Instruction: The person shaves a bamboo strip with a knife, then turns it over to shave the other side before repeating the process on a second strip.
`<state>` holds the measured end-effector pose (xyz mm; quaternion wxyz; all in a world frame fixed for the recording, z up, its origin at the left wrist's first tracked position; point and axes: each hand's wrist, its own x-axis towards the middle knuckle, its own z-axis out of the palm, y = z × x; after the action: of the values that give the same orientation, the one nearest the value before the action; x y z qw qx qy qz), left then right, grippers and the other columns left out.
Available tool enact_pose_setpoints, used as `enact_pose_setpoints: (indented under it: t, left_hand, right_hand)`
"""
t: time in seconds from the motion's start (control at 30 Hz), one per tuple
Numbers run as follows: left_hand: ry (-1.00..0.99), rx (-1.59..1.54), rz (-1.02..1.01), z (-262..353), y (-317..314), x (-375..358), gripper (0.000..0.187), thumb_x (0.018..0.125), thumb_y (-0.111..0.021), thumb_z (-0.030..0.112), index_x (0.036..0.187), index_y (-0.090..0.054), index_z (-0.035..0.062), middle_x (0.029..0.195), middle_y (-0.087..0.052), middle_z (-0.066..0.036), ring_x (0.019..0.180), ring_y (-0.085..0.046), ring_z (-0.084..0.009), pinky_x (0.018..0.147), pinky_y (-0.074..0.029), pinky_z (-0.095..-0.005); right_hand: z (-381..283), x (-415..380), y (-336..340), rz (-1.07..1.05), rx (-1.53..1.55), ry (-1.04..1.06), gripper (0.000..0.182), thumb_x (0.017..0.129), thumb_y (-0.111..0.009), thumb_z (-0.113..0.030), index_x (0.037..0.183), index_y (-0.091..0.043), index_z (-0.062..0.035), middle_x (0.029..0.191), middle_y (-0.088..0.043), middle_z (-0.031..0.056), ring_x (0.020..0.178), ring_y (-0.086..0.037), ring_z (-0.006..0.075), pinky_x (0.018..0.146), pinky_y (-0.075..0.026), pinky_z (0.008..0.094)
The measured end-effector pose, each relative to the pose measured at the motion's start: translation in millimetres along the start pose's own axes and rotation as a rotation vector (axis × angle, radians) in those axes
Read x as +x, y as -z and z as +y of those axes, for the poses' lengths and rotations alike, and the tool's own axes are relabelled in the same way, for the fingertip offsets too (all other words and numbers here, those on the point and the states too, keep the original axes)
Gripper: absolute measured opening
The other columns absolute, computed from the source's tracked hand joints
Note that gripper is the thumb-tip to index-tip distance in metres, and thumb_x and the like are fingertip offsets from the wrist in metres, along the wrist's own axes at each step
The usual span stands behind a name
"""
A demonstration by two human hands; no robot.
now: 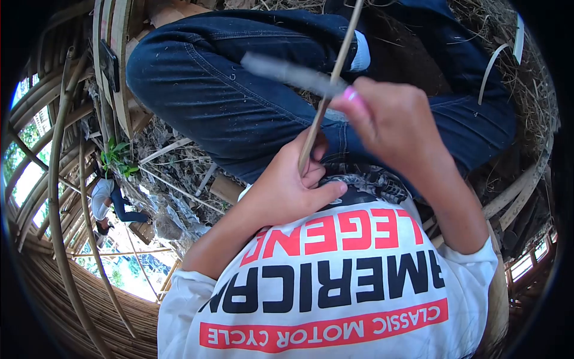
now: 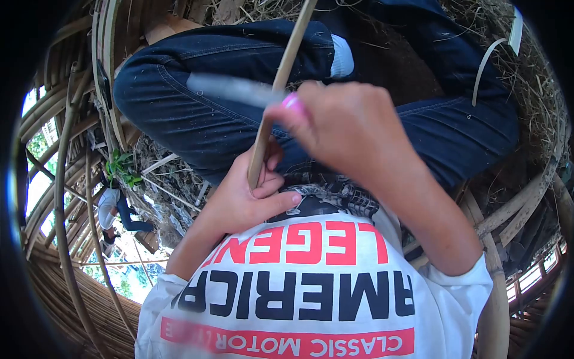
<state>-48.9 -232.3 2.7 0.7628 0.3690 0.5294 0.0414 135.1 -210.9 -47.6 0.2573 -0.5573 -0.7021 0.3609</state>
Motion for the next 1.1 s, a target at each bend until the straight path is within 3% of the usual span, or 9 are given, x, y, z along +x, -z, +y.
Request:
enact_pose_setpoints:
  t: [0.33, 0.47, 0.6, 0.67, 0.7, 0.77, 0.8, 0.93, 1.1]
  left_hand:
    - [-0.022, -0.016, 0.004, -0.8, -2.2, -0.4, 0.041, 0.075, -0.072, 0.002, 0.097, -0.039, 0.0045, 0.073, -0.035, 0.003, 0.051, -0.030, -0.0012, 0.047, -0.026, -0.0209]
    - [0.012, 0.012, -0.016, -11.7, 5.9, -1.9, 0.043, 0.076, -0.072, 0.002, 0.105, -0.041, 0.0029, 0.075, -0.036, 0.003, 0.051, -0.029, -0.0013, 0.048, -0.027, -0.0208]
    - [0.007, -0.028, -0.003, 3.2, -4.0, -5.4, 0.043, 0.075, -0.073, 0.004, 0.104, -0.041, 0.0024, 0.071, -0.034, 0.005, 0.052, -0.031, -0.0014, 0.048, -0.028, -0.0193]
    - [0.031, 0.031, 0.021, -2.2, 1.7, -2.6, 0.041, 0.076, -0.075, 0.007, 0.098, -0.040, 0.0035, 0.068, -0.034, 0.004, 0.052, -0.031, -0.0017, 0.048, -0.029, -0.0199]
    - [0.040, 0.080, 0.025, 0.9, 0.3, -4.5, 0.040, 0.079, -0.075, 0.014, 0.097, -0.041, 0.0041, 0.067, -0.036, 0.003, 0.053, -0.032, -0.0027, 0.048, -0.029, -0.0206]
    - [0.045, 0.125, 0.047, 4.4, -1.9, -6.1, 0.040, 0.081, -0.075, 0.021, 0.095, -0.041, 0.0047, 0.066, -0.037, 0.002, 0.053, -0.032, -0.0037, 0.048, -0.030, -0.0214]
    - [0.032, 0.137, 0.086, 3.5, -4.2, -6.7, 0.040, 0.085, -0.070, 0.030, 0.095, -0.041, 0.0047, 0.065, -0.039, 0.000, 0.054, -0.035, -0.0059, 0.049, -0.032, -0.0235]
    - [-0.064, 0.197, 0.106, 5.4, -4.9, -7.1, 0.045, 0.095, -0.051, 0.047, 0.095, -0.040, 0.0036, 0.065, -0.046, -0.007, 0.057, -0.044, -0.0133, 0.054, -0.038, -0.0305]
    - [0.003, 0.179, 0.157, 7.5, -3.7, -10.6, 0.038, 0.099, -0.044, 0.039, 0.096, -0.039, 0.0020, 0.065, -0.051, -0.012, 0.058, -0.052, -0.0200, 0.056, -0.041, -0.0347]
  right_hand:
    - [-9.8, -5.7, -3.0, -0.073, 0.030, 0.081, 0.044, 0.089, -0.058, -0.046, 0.073, -0.066, -0.0062, 0.058, -0.060, 0.0153, 0.054, -0.062, 0.0330, 0.051, -0.049, 0.0401]
    - [29.6, 15.2, 15.3, -0.030, 0.053, -0.265, 0.041, 0.091, -0.057, -0.044, 0.076, -0.068, -0.0067, 0.059, -0.061, 0.0145, 0.054, -0.061, 0.0333, 0.050, -0.048, 0.0411]
    - [-4.9, -12.5, 4.9, -0.097, 0.006, 0.073, 0.037, 0.090, -0.057, -0.042, 0.081, -0.070, -0.0082, 0.060, -0.060, 0.0155, 0.057, -0.062, 0.0346, 0.053, -0.049, 0.0417]
    - [41.5, -4.1, 4.7, 0.036, 0.017, -0.085, 0.040, 0.093, -0.053, -0.039, 0.077, -0.065, -0.0047, 0.067, -0.061, 0.0197, 0.065, -0.063, 0.0379, 0.057, -0.050, 0.0441]
    - [62.7, 4.9, 14.8, 0.265, 0.059, -0.106, 0.044, 0.097, -0.048, -0.037, 0.078, -0.064, -0.0011, 0.063, -0.058, 0.0180, 0.055, -0.057, 0.0325, 0.052, -0.044, 0.0419]
    - [85.6, 6.8, 44.0, 0.336, 0.065, -0.219, 0.050, 0.100, -0.045, -0.039, 0.074, -0.059, 0.0011, 0.054, -0.037, 0.0055, 0.051, -0.031, 0.0137, 0.047, -0.028, 0.0332]
    - [84.9, 5.2, 58.2, 0.228, 0.100, -0.337, 0.047, 0.101, -0.045, -0.036, 0.073, -0.055, 0.0008, 0.054, -0.035, 0.0020, 0.053, -0.032, 0.0082, 0.048, -0.027, 0.0291]
    - [65.3, -7.4, 40.4, 0.326, 0.256, -0.368, 0.029, 0.099, -0.049, -0.029, 0.091, -0.052, -0.0020, 0.060, -0.037, -0.0038, 0.055, -0.032, 0.0042, 0.048, -0.025, 0.0255]
    - [24.3, -21.1, 12.1, 0.301, 0.555, -0.345, 0.020, 0.101, -0.043, -0.021, 0.102, -0.054, -0.0036, 0.067, -0.043, -0.0048, 0.058, -0.033, 0.0012, 0.050, -0.024, 0.0183]
